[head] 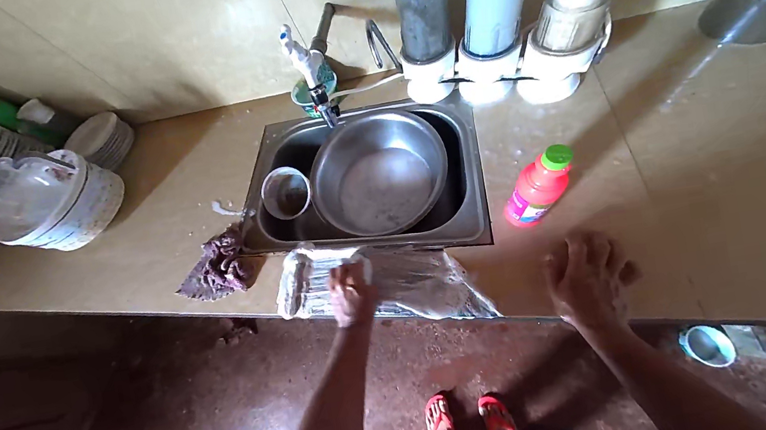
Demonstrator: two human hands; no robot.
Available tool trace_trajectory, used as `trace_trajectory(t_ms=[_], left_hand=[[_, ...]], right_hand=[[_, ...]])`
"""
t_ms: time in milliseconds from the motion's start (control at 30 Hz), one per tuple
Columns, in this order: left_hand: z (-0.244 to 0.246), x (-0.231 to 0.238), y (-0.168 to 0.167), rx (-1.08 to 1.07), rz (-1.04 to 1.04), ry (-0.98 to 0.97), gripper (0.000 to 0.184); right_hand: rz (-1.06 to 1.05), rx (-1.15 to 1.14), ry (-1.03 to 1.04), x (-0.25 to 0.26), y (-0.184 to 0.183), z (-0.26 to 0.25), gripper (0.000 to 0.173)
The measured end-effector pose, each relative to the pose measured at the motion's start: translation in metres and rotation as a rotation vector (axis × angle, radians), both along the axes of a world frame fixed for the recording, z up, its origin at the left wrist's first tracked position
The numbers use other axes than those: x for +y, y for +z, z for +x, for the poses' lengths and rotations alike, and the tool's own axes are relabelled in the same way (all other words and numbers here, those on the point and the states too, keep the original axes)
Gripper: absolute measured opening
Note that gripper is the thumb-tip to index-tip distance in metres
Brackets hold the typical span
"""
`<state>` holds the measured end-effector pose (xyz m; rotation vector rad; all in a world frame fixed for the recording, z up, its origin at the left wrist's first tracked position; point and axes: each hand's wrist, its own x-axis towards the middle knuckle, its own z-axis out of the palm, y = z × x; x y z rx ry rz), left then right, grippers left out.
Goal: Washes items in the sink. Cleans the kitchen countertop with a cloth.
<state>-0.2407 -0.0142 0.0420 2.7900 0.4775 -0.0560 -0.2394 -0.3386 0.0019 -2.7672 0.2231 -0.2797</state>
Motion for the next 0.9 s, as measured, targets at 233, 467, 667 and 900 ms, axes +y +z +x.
trace_trajectory(t_ms=[233, 467, 667, 900], left_hand=[[0.001, 0.063, 0.012, 0.102, 0.079, 0.088, 0.048], [-0.002, -0.055, -0.009, -0.123, -0.035, -0.296, 0.030], [0.002, 0.046, 0.006, 0.064, 0.127, -0.126, 0.036], [0.013, -0.012, 0.010, 0.095, 0.078, 0.054, 0.041]], right_hand=[[0.008, 0.065, -0.006, 0.000, 0.004, 0.001, 0.057], [0.020, 0.087, 0.000, -0.001, 0.008, 0.001, 0.056], [0.013, 0.068, 0.008, -0.002, 0.006, -0.001, 0.057], [-0.004, 0.041, -0.012, 0.000, 0.005, -0.001, 0.056]])
